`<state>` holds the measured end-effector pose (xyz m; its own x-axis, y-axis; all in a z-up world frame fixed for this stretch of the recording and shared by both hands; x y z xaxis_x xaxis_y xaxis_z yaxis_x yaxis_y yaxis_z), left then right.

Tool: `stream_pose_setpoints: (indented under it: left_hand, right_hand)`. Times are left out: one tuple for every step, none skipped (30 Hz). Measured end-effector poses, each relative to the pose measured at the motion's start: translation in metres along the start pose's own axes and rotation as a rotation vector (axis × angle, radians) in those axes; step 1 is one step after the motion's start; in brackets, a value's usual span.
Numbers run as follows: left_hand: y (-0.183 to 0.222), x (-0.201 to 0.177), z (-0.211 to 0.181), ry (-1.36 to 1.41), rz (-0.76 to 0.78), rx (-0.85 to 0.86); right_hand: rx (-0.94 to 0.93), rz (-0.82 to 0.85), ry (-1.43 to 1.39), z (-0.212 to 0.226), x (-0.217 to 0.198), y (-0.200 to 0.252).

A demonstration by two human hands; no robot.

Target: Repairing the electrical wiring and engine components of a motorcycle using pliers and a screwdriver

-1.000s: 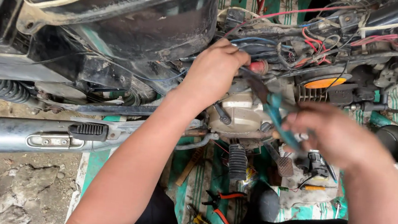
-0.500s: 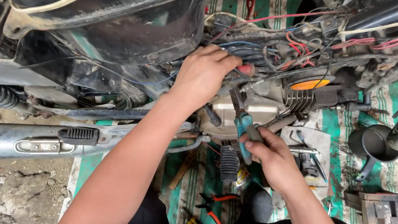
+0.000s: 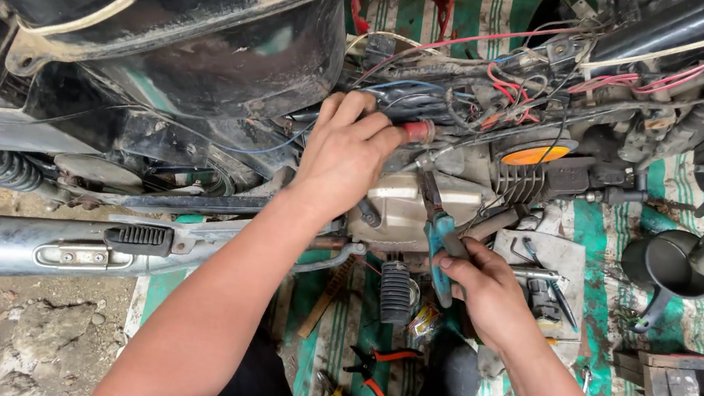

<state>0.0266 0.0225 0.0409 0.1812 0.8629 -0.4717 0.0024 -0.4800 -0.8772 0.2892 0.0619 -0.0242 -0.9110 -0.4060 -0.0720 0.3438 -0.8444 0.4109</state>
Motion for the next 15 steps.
stream_pose_setpoints:
  left_hand:
    - [-0.006,-0.009,-0.021,-0.005,0.003,0.000]
    - [-0.012,-0.020,-0.041,-0.085,-0.008,-0.024]
    - [-0.019,-0.030,-0.059,-0.168,-0.021,-0.047]
    - [-0.021,-0.040,-0.083,-0.177,-0.022,-0.047]
    - [-0.021,-0.041,-0.101,-0.078,0.136,-0.151]
    - [-0.019,-0.042,-0.120,0.022,0.293,-0.256]
    - [-0.012,-0.048,-0.123,0.017,0.290,-0.258]
    - [0.008,-0.040,-0.125,0.144,0.620,-0.381]
    - [0.031,-0.037,-0.131,0.278,0.953,-0.500]
    - [0.030,-0.038,-0.130,0.277,0.952,-0.502]
    - [0.028,-0.039,-0.126,0.248,0.966,-0.496]
    - [0.026,-0.041,-0.122,0.219,0.981,-0.489]
    - [0.023,-0.038,-0.119,0.219,0.980,-0.487]
    - [0.021,-0.036,-0.115,0.247,0.949,-0.532]
    - [0.018,-0.034,-0.112,0.274,0.918,-0.579]
  right_hand:
    - [0.001,0.005,-0.001,-0.002,0.000,0.001]
    - [0.048,0.015,-0.013,-0.006,0.000,0.002]
    - [0.092,0.028,-0.023,-0.008,0.001,0.001]
    - [0.089,0.036,-0.023,-0.011,-0.001,-0.003]
    - [0.121,0.052,0.034,-0.014,-0.003,-0.008]
    - [0.153,0.067,0.091,-0.018,-0.005,-0.013]
    - [0.149,0.072,0.093,-0.009,-0.003,-0.010]
    - [0.164,0.071,0.021,0.000,0.000,-0.008]
    - [0.182,0.068,-0.053,0.008,0.003,-0.004]
    - [0.182,0.070,-0.051,0.005,0.000,-0.004]
    - [0.134,0.094,-0.069,0.006,0.000,-0.004]
    - [0.087,0.117,-0.087,0.008,0.000,-0.005]
    - [0.085,0.116,-0.087,0.011,0.002,-0.002]
    - [0.092,0.107,-0.109,0.013,0.005,0.001]
    - [0.100,0.099,-0.129,0.016,0.007,0.005]
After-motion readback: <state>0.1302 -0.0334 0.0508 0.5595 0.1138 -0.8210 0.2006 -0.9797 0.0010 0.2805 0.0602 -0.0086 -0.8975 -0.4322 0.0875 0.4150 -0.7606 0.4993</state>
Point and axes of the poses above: each hand's wrist, its own y-axis away from the middle knuckle, its own x-axis out of the palm, z = x × y, the point moved 5 cm from there along -y, towards the middle knuckle, and after that the axes turned 12 degrees about -z, right-handed, at the moved point
